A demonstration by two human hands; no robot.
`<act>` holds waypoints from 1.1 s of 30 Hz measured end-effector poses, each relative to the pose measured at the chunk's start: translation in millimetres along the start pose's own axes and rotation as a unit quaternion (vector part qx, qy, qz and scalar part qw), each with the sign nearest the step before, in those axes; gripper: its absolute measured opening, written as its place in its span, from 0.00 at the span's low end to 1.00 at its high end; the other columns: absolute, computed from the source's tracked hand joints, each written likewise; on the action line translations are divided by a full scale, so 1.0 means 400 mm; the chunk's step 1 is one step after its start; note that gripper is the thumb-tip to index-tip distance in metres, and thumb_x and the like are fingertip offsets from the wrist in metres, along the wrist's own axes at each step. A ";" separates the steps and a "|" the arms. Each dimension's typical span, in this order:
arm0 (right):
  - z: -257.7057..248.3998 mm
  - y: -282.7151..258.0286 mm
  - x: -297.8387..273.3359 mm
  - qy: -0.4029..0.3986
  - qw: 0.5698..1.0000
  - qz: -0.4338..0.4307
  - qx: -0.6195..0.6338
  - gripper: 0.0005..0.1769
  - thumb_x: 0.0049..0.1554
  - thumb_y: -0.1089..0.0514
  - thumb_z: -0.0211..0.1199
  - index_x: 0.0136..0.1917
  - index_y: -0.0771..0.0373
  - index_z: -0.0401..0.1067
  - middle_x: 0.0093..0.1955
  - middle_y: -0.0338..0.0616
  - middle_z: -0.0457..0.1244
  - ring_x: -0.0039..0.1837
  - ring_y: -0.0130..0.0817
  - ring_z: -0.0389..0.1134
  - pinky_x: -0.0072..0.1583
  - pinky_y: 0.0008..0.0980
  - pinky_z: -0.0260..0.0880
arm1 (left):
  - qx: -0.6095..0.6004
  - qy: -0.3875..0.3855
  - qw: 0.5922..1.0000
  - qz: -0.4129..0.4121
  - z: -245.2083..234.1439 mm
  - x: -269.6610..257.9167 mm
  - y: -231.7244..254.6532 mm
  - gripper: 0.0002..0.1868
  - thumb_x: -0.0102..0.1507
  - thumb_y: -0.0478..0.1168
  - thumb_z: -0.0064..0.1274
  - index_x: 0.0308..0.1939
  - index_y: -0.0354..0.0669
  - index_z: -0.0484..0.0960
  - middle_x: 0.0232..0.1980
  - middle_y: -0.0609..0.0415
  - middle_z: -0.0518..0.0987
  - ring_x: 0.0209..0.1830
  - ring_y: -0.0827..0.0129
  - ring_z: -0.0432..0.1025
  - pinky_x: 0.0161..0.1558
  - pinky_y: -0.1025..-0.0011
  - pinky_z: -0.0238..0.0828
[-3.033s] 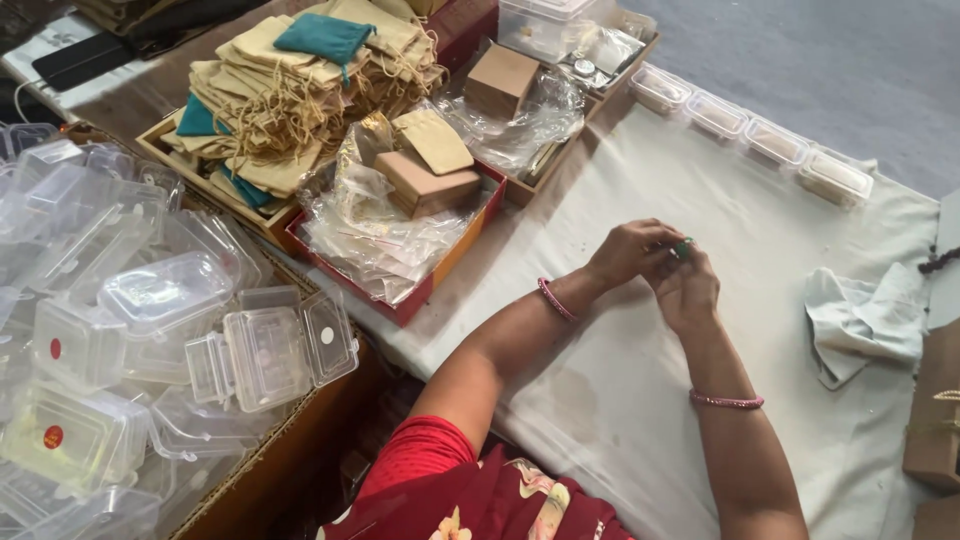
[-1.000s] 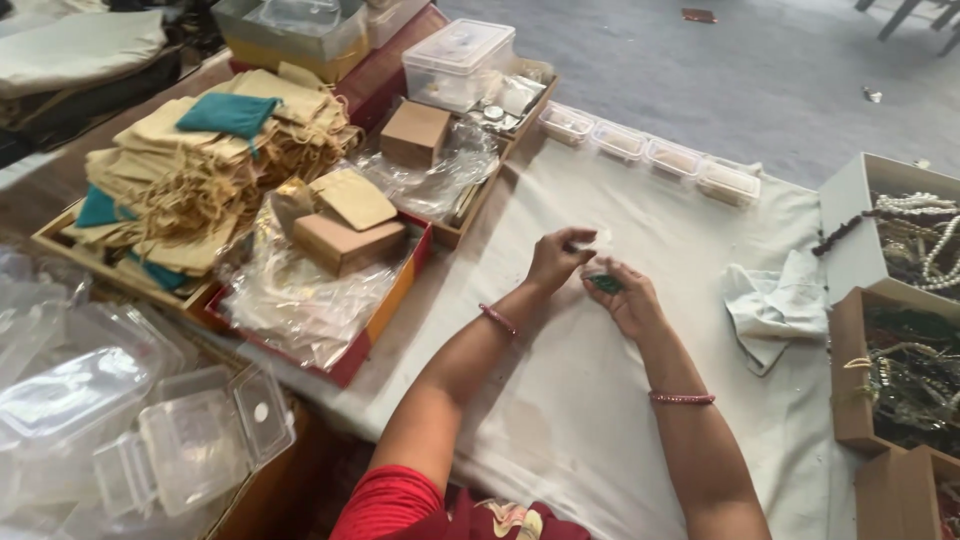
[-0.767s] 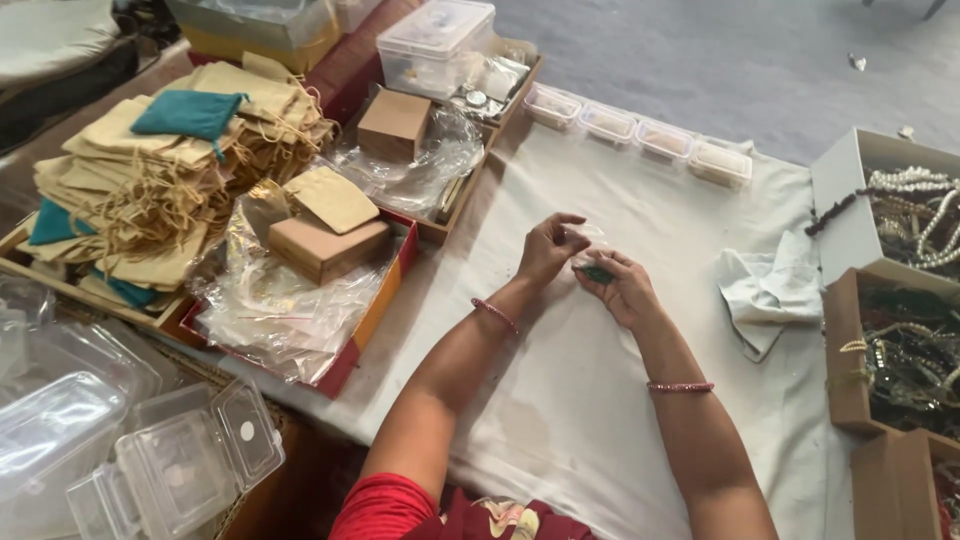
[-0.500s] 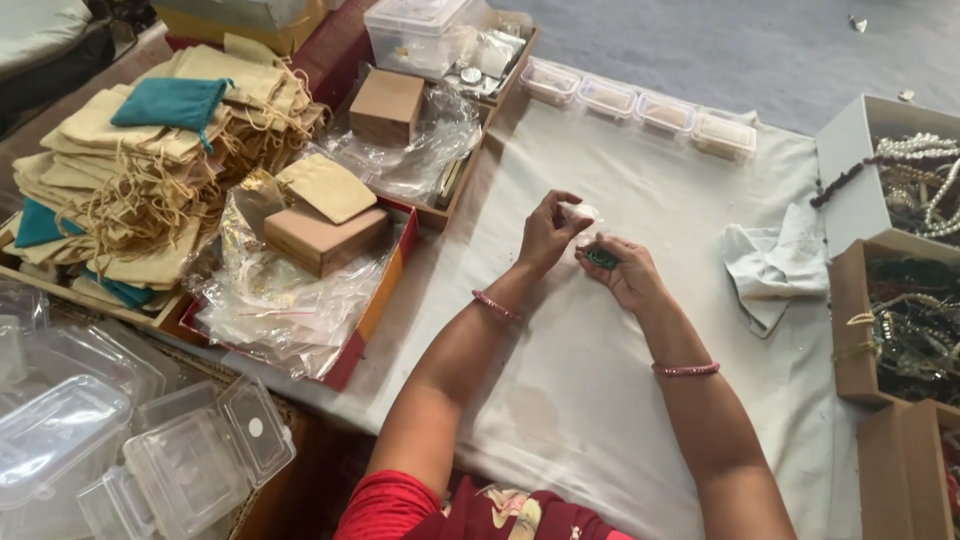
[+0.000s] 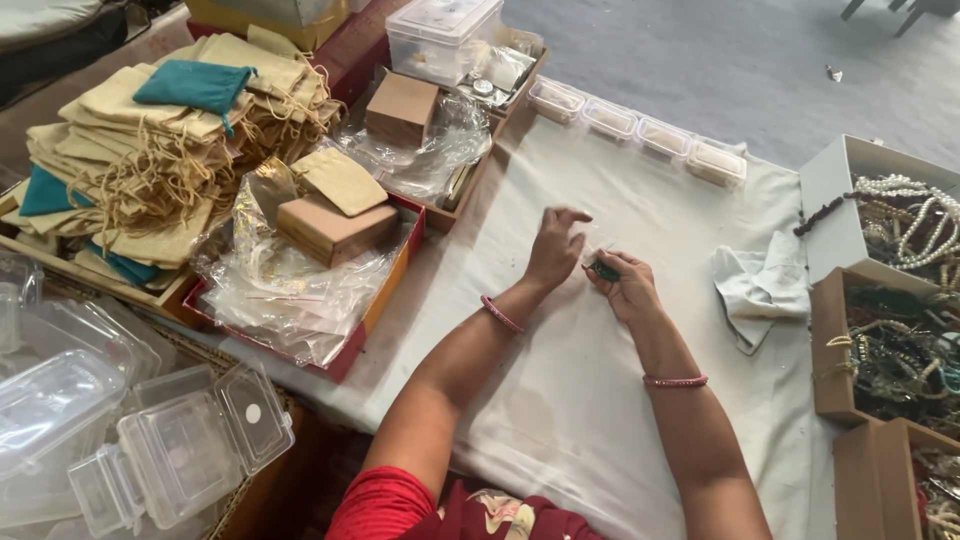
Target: The person handles a dark beaded item, placing it into a small beige pouch and tying it closed. They then place the pouch into a clear plastic container and set it aside. Next, they pick up a green beaded necklace, wipe it with a white cloth, and place it into a teal pouch.
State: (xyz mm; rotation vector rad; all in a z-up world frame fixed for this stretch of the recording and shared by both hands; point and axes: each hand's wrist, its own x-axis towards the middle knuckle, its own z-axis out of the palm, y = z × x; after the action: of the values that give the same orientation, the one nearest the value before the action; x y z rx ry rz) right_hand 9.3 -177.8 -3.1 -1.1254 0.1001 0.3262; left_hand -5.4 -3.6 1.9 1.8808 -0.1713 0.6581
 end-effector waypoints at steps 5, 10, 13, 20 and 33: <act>-0.027 -0.002 0.005 0.009 0.997 -0.011 -0.071 0.06 0.62 0.61 0.66 0.45 0.66 0.72 0.42 0.44 0.67 0.40 0.29 0.71 0.40 0.26 0.72 | 0.189 -0.080 0.945 0.253 -0.054 -0.011 0.068 0.43 0.53 0.63 0.64 0.69 0.54 0.70 0.73 0.49 0.69 0.76 0.60 0.56 0.75 0.45 0.46; -0.063 0.013 0.033 -0.040 0.994 0.015 -0.103 0.04 0.60 0.62 0.64 0.45 0.66 0.74 0.39 0.43 0.68 0.35 0.28 0.69 0.34 0.25 0.69 | 0.228 -0.225 0.909 0.268 -0.026 -0.015 0.038 0.67 0.38 0.75 0.69 0.74 0.50 0.62 0.71 0.49 0.70 0.76 0.57 0.59 0.76 0.39 0.39; -0.048 0.001 0.016 -0.077 0.993 0.054 -0.065 0.05 0.62 0.62 0.65 0.45 0.67 0.73 0.38 0.44 0.67 0.36 0.28 0.69 0.35 0.23 0.70 | 0.202 -0.270 0.921 0.193 -0.026 -0.013 0.036 0.72 0.36 0.73 0.72 0.77 0.48 0.59 0.68 0.47 0.73 0.71 0.54 0.65 0.74 0.47 0.50; -0.037 -0.013 0.002 -0.044 0.994 0.096 -0.006 0.06 0.59 0.62 0.64 0.46 0.68 0.73 0.39 0.46 0.67 0.35 0.31 0.70 0.35 0.22 0.71 | 0.136 -0.268 0.949 0.094 -0.023 -0.008 0.026 0.74 0.31 0.63 0.79 0.75 0.43 0.58 0.60 0.45 0.76 0.63 0.52 0.70 0.66 0.56 0.63; -0.039 -0.012 0.004 -0.024 0.989 -0.027 -0.143 0.05 0.61 0.65 0.63 0.46 0.70 0.70 0.39 0.46 0.66 0.35 0.26 0.66 0.34 0.21 0.64 | 0.159 -0.212 0.956 0.123 0.005 -0.026 0.035 0.49 0.43 0.57 0.78 0.63 0.48 0.73 0.56 0.51 0.79 0.60 0.60 0.73 0.64 0.55 0.63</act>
State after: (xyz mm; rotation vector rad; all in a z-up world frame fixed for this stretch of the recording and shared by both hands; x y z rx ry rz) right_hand 13.5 -193.5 -6.1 -1.3998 -0.0210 0.3270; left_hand -19.0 -12.9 7.3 2.3224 -0.6158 0.4540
